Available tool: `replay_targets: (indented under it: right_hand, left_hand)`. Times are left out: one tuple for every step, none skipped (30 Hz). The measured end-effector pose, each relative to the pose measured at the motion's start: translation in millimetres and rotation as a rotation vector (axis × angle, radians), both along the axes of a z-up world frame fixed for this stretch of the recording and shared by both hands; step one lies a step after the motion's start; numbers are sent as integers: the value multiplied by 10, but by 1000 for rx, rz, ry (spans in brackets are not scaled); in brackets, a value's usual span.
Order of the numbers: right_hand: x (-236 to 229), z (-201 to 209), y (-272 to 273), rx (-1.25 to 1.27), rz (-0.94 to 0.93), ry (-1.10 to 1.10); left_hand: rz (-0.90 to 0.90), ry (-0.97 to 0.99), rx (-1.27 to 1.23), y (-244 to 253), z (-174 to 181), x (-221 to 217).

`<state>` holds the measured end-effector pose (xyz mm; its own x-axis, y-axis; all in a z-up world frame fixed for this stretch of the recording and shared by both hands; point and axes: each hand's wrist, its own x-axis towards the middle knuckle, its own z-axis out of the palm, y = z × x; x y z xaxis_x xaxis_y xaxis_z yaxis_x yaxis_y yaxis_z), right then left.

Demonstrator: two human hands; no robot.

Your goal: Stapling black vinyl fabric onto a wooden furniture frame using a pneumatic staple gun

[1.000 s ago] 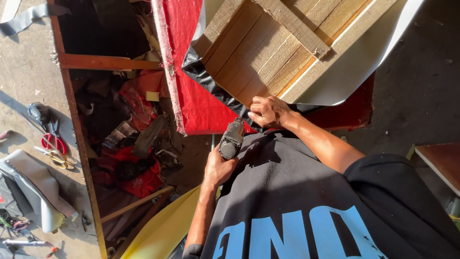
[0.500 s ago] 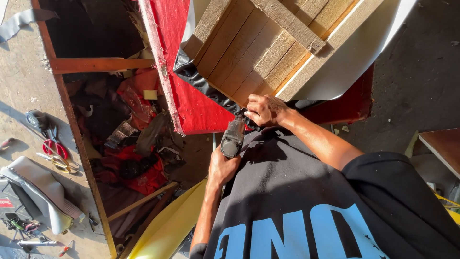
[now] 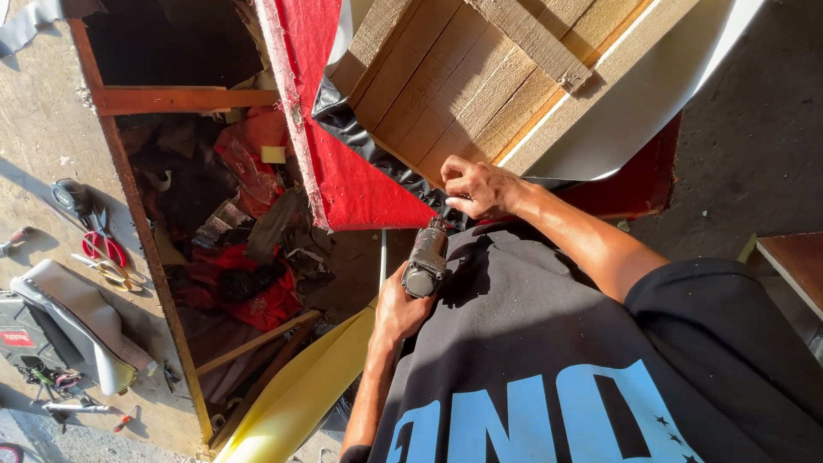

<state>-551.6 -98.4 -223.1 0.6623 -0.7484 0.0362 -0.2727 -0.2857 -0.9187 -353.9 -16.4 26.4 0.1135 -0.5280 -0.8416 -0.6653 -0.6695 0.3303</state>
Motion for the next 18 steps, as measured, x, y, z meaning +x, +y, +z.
replay_targets:
  right_hand:
    - [16, -22, 12, 2, 1, -1]
    - [36, -43, 24, -2, -14, 18]
    - [51, -63, 40, -4, -29, 38]
    - [60, -76, 58, -1, -29, 39]
    - [64, -89, 57, 14, -25, 41]
    - [74, -97, 60, 29, -22, 43]
    - [61, -96, 44, 25, -16, 44]
    - [53, -93, 31, 44, -14, 46]
    - [44, -85, 24, 63, -11, 50]
    - [34, -13, 29, 60, -5, 53]
    - [16, 55, 9, 72, -27, 55]
    - [6, 123, -9, 83, -49, 56]
    - [-2, 96, 13, 83, -35, 59]
    - [-1, 73, 44, 44, -52, 76]
    - [-5, 46, 23, -5, -71, 95]
    - [-4, 57, 2, -17, -61, 100]
    - [1, 72, 2, 18, -91, 91]
    - [17, 92, 5, 53, -122, 82]
  left_hand:
    - [1, -1, 2, 17, -36, 3]
    - [-4, -3, 4, 33, -72, 8]
    - [-9, -3, 7, 51, -108, 13]
    - [-9, -3, 9, 40, -115, 18]
    - [-9, 0, 8, 22, -126, 22]
    - [-10, 3, 6, 7, -132, 31]
    - [-5, 5, 2, -44, -127, 12]
    - [-41, -12, 23, -92, -118, -1]
    - [-78, -28, 45, -136, -107, -12]
    - [-72, -26, 43, -152, -76, -41]
    - [-80, -21, 63, -190, -55, -73]
    - [-89, -17, 84, -226, -33, -97]
    - [-75, -14, 84, -216, -28, -76]
    - [-93, -3, 99, -197, -18, -46]
    - [-114, 10, 101, -206, -24, -11]
    - [-103, 15, 90, -208, 75, 35]
    - [-97, 25, 86, -188, 180, 85]
    - [-91, 34, 81, -161, 289, 147]
